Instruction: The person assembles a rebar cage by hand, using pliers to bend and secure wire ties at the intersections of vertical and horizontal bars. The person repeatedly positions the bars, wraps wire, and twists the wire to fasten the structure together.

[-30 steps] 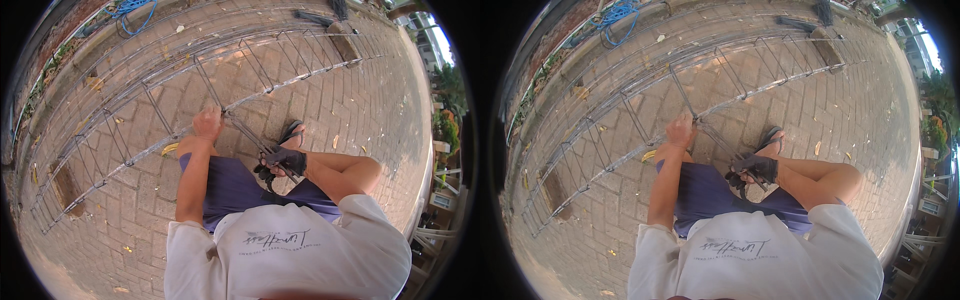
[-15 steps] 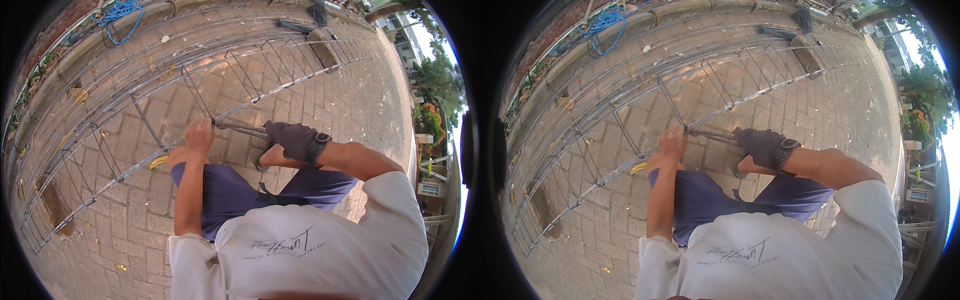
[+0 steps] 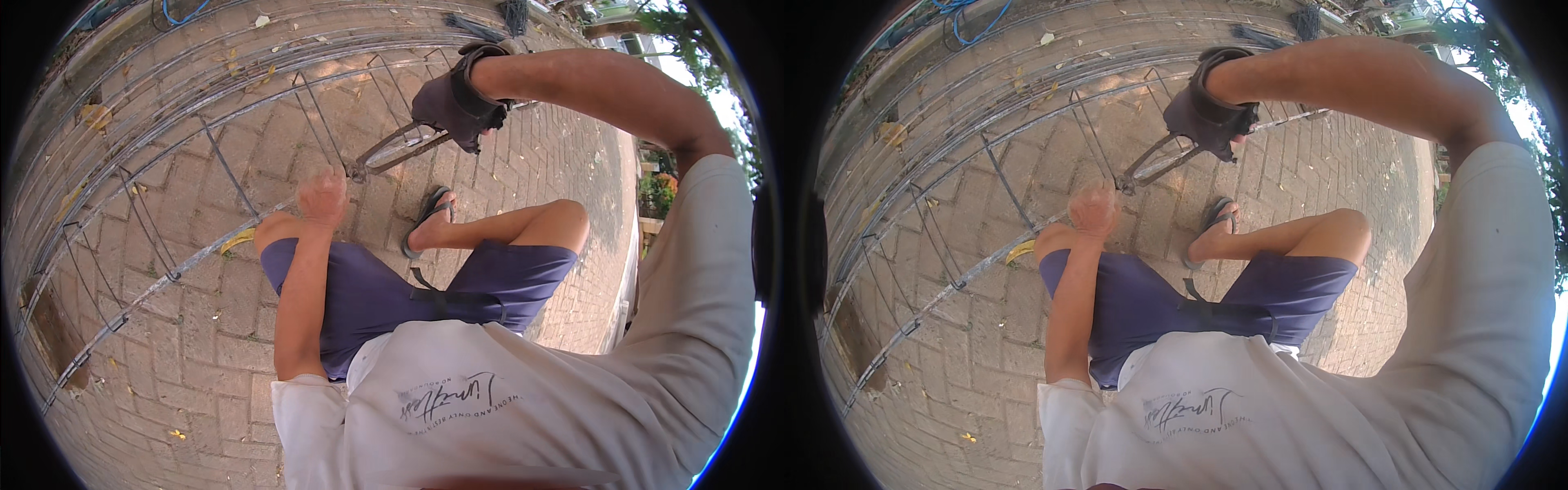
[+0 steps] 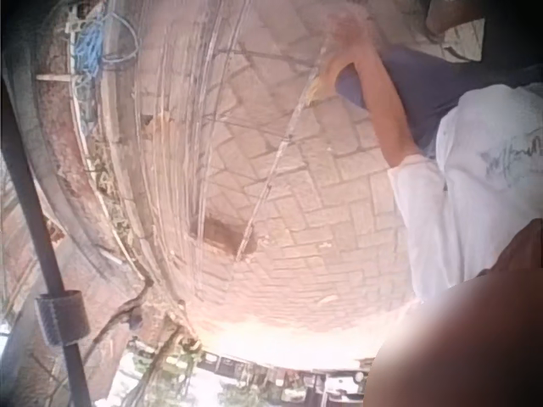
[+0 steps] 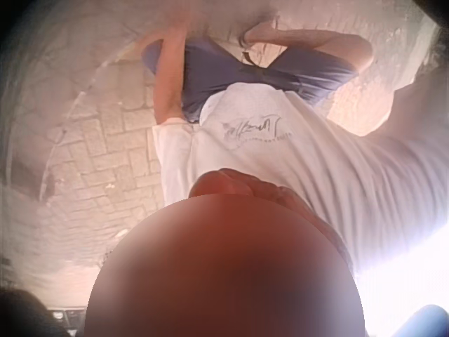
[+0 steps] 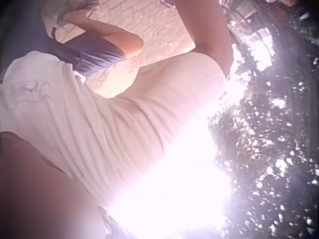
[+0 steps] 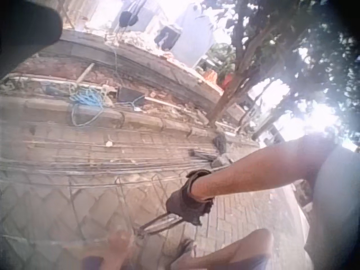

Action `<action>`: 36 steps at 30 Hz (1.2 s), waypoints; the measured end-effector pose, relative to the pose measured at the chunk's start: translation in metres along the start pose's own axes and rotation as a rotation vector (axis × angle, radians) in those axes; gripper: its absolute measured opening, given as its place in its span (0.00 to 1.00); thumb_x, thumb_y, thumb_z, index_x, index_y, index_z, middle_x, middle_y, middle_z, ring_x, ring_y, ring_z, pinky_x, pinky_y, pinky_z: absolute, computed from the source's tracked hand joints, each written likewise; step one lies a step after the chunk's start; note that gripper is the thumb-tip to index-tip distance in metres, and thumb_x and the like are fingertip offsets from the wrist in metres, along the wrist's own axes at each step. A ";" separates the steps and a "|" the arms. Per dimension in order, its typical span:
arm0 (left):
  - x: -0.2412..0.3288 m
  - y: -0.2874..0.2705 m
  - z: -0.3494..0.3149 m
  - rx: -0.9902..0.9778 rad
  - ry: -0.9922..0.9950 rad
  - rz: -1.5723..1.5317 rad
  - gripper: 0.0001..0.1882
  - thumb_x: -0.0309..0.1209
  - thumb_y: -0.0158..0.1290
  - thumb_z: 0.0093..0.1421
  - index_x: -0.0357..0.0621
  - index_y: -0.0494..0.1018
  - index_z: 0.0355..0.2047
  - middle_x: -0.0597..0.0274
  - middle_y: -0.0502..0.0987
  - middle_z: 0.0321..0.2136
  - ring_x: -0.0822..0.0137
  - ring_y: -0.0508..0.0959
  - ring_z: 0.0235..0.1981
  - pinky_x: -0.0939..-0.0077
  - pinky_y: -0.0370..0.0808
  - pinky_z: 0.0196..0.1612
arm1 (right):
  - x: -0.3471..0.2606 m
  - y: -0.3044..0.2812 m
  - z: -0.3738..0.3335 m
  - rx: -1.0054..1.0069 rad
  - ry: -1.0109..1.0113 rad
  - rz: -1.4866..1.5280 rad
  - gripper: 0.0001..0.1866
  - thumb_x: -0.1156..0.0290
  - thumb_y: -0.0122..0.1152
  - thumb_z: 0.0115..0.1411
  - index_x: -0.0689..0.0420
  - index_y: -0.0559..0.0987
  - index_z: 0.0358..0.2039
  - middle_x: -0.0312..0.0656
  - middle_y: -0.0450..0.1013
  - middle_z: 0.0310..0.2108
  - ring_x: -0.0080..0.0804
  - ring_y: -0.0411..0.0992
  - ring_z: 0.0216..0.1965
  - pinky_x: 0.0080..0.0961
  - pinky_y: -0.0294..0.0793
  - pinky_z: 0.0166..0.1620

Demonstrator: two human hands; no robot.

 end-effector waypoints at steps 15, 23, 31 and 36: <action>0.011 -0.018 0.010 0.013 0.011 0.031 0.08 0.33 0.60 0.51 0.46 0.76 0.29 0.55 0.76 0.29 0.48 0.80 0.31 0.53 0.76 0.35 | -0.039 0.276 0.104 -0.042 -0.718 1.636 0.22 0.57 0.68 0.58 0.64 0.80 0.42 0.51 0.81 0.37 0.45 0.82 0.37 0.41 0.81 0.34; -0.058 -0.054 0.066 -0.906 -0.089 -0.371 0.13 0.38 0.62 0.58 0.40 0.83 0.34 0.49 0.80 0.23 0.51 0.81 0.26 0.56 0.75 0.32 | -0.085 0.313 0.183 1.091 0.926 1.391 0.28 0.56 0.59 0.63 0.60 0.70 0.58 0.59 0.73 0.56 0.52 0.72 0.60 0.45 0.68 0.64; -0.028 -0.071 0.034 -0.337 0.023 -0.171 0.14 0.37 0.56 0.65 0.38 0.83 0.32 0.41 0.80 0.26 0.42 0.81 0.27 0.51 0.76 0.33 | -0.080 0.312 0.147 0.930 0.217 1.048 0.21 0.53 0.58 0.62 0.57 0.76 0.46 0.57 0.76 0.48 0.53 0.76 0.48 0.46 0.74 0.52; -0.014 -0.053 -0.010 0.077 0.060 -0.030 0.11 0.38 0.55 0.65 0.44 0.77 0.31 0.50 0.79 0.27 0.46 0.81 0.32 0.51 0.78 0.33 | -0.068 0.291 0.081 0.975 0.043 0.836 0.23 0.61 0.64 0.55 0.63 0.75 0.45 0.60 0.80 0.35 0.64 0.80 0.37 0.52 0.80 0.40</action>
Point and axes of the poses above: each hand's wrist, its own z-axis towards the middle knuckle, its own y-axis out of the palm, x = y × z, the point moved 2 cm from there along z, towards the middle knuckle
